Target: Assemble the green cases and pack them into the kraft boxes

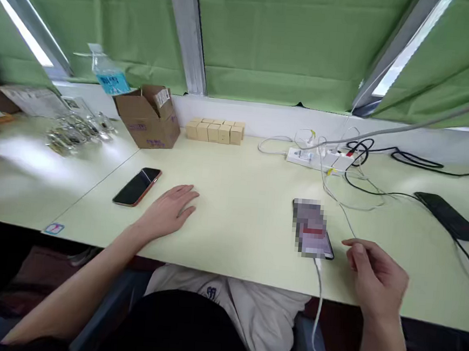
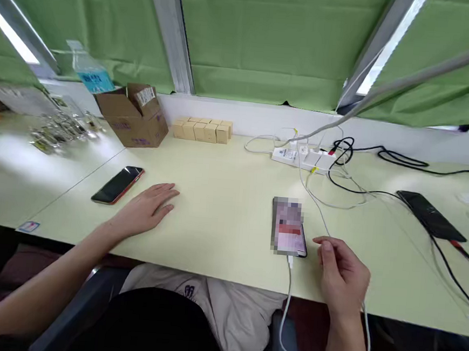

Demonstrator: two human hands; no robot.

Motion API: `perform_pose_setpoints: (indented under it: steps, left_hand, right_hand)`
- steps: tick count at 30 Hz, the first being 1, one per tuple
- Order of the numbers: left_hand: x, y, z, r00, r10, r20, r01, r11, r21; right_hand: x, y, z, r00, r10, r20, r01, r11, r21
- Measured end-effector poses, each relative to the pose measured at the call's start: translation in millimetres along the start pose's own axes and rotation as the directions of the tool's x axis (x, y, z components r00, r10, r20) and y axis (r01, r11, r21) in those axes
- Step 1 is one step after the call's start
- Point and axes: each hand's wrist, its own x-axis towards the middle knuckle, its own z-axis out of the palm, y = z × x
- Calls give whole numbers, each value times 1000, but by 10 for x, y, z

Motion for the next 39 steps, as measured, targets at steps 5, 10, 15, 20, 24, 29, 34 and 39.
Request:
perform_pose_setpoints:
  steps: [5, 10, 15, 20, 24, 29, 34, 39]
  left_hand:
    - [82, -2, -63, 1000, 15, -7, -15, 1000, 3]
    - [183, -23, -176, 999, 43, -2, -43, 999, -5]
    - [557, -128, -306, 998, -22, -61, 19, 999, -48]
    - [1412, -382, -309, 987, -21, -160, 12, 998, -57]
    - [2194, -473, -222, 986, 19, -167, -18, 1000, 9]
    - [2889, -257, -52, 991, -34, -129, 39, 999, 34]
    - [3281, -103, 191, 996, -58, -67, 62, 996, 61]
    - [3357, -171, 389, 997, -68, -24, 68, 997, 25]
  right_hand:
    - [-20, -6, -20, 1000, -23, 1, 23, 1000, -9]
    - [-19, -37, -12, 998, -56, 22, 55, 998, 15]
    - [-8, -49, -5, 998, -60, 18, 59, 998, 13]
    - [-4, -51, -1, 999, -36, 15, 36, 999, 11]
    - [-6, -44, -4, 999, -46, 8, 46, 999, 20]
    - [-18, -49, -15, 998, -55, -9, 55, 998, 36]
    - [-36, -67, -19, 998, -56, -22, 57, 998, 37]
    - [-45, -66, -24, 997, -79, -22, 80, 996, 46]
